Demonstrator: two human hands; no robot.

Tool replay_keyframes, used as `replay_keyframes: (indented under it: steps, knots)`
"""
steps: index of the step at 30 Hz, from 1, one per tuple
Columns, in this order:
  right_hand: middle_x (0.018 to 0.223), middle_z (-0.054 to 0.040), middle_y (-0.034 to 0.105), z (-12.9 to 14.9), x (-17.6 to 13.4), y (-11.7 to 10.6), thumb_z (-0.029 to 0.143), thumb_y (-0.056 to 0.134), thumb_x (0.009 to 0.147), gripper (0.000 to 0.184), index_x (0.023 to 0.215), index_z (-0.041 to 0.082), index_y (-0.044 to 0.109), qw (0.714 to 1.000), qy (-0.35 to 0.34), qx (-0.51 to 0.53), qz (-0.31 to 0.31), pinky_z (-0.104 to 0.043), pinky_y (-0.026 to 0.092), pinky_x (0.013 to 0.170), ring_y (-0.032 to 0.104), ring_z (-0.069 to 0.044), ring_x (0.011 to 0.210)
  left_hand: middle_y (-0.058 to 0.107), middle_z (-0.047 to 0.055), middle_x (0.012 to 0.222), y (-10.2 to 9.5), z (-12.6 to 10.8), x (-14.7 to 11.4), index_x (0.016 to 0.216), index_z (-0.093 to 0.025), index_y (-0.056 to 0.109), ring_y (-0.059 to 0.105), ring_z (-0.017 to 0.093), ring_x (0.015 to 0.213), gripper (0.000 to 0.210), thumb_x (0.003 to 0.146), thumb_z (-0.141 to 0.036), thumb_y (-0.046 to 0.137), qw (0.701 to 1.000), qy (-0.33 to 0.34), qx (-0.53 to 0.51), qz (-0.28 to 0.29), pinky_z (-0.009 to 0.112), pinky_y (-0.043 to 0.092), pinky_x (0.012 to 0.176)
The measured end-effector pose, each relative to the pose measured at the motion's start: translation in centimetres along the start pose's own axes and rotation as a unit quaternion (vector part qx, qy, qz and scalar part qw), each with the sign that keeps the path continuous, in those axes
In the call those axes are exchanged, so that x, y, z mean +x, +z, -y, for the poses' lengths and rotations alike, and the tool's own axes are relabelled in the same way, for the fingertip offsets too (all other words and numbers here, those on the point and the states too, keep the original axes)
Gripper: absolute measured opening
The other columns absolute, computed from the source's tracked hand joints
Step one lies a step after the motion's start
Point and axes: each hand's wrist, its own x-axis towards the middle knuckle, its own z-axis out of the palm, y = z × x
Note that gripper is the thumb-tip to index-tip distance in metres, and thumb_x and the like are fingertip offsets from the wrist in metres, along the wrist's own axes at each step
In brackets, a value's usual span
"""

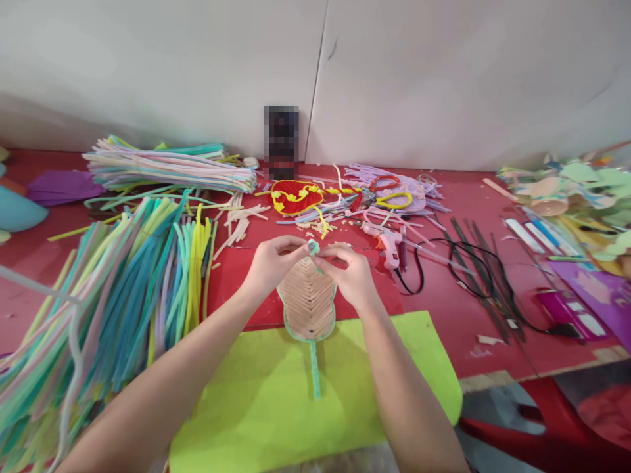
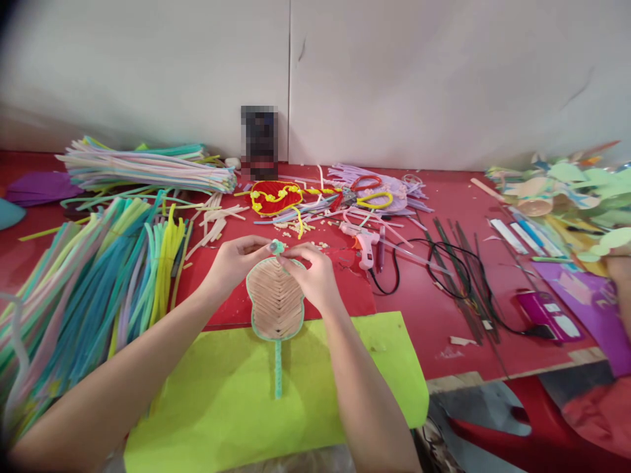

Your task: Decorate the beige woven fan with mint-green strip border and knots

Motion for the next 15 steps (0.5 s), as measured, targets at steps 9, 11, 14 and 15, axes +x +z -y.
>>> replay_keyframes:
  steps: [9,11,14,15]
  knots:
    - [0.084,-0.0025,0.068,0.40,-0.26,0.15,0.028,0.065,0.079,0.008,0.082,0.021,0.068,0.998,-0.035,-0.045,-0.016,-0.032,0.047,0.083,0.063,-0.017,0.085,0.072,0.004,0.081,-0.05,0.71,0.08,0.082,-0.019,0.070,0.066,0.016,0.076,0.024,0.072,-0.040,0.069,0.999,0.026,0.025,-0.018,0.030,0.052,0.073]
    - [0.084,-0.0022,0.069,0.51,-0.35,0.16,0.028,0.064,0.079,0.009,0.084,0.021,0.068,0.999,-0.022,-0.046,-0.018,-0.031,0.048,0.081,0.064,-0.017,0.082,0.072,0.003,0.080,-0.09,0.63,0.08,0.080,-0.019,0.070,0.066,0.016,0.075,0.022,0.071,-0.038,0.071,1.000,0.020,0.009,-0.018,0.029,0.052,0.072]
    - [0.084,-0.0017,0.071,0.62,-0.45,0.09,0.030,0.064,0.079,0.012,0.085,0.022,0.069,0.999,-0.003,-0.045,-0.016,-0.031,0.049,0.079,0.065,-0.017,0.081,0.072,0.003,0.079,-0.15,0.51,0.07,0.078,-0.019,0.069,0.066,0.015,0.074,0.020,0.070,-0.037,0.072,1.000,0.011,-0.011,-0.019,0.027,0.051,0.071]
    - [0.084,-0.0017,0.071,0.65,-0.46,0.03,0.031,0.064,0.079,0.013,0.085,0.022,0.069,0.999,0.000,-0.046,-0.015,-0.031,0.049,0.079,0.065,-0.017,0.081,0.071,0.003,0.079,-0.16,0.47,0.06,0.078,-0.019,0.069,0.066,0.015,0.074,0.020,0.070,-0.037,0.072,1.000,0.008,-0.015,-0.018,0.027,0.051,0.071]
